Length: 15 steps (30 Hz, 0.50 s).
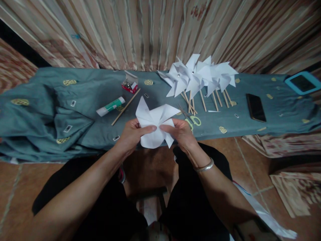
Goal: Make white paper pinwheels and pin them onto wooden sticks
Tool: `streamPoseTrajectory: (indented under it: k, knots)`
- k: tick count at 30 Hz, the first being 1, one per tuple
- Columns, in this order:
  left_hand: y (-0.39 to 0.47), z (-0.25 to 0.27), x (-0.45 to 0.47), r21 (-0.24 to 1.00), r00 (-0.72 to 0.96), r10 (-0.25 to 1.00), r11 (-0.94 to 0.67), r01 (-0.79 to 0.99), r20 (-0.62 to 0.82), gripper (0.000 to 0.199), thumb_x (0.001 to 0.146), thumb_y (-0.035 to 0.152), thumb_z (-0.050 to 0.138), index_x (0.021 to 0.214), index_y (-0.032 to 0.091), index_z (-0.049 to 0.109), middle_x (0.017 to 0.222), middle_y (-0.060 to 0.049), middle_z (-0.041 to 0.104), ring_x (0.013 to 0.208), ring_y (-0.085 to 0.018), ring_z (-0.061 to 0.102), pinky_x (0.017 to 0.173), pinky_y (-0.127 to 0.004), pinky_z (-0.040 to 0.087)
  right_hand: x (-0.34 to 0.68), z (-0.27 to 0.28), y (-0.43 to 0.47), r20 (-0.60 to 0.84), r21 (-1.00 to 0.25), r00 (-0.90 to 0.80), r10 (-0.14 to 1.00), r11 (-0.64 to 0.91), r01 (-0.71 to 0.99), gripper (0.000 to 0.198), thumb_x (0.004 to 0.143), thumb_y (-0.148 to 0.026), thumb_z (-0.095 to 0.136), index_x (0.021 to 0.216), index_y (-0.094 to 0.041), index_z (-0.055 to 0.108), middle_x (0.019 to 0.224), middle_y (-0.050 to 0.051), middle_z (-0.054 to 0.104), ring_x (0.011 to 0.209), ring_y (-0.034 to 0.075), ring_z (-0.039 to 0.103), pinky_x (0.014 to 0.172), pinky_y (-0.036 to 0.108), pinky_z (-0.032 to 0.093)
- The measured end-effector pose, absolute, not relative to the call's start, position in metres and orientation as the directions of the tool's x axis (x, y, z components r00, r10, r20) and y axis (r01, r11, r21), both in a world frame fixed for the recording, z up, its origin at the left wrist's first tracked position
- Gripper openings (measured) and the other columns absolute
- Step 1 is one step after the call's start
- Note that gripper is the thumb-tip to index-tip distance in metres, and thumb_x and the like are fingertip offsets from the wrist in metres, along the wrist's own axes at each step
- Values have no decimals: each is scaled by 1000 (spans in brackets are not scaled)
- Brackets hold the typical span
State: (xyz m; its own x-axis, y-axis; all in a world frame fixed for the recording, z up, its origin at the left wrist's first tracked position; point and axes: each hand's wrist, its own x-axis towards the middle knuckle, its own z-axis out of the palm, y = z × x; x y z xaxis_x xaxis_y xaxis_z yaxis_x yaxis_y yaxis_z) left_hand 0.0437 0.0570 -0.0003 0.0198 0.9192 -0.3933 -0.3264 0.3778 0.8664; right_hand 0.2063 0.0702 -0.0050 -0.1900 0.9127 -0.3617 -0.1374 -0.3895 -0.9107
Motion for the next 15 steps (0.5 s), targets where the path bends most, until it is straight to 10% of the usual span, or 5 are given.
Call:
streamPoseTrajectory:
  k: [15]
  knots:
    - [55,-2,46,863,-14,921,360,-354,-389,34,44,26,88,71,13,73,69,-4,73,56,-16,63,58,-26,52,204,-6,67,-293,-939,-211,933,-322,-123,29,58,-40,83,71,-19,69,63,-3,65,53,10,51,50,23,36]
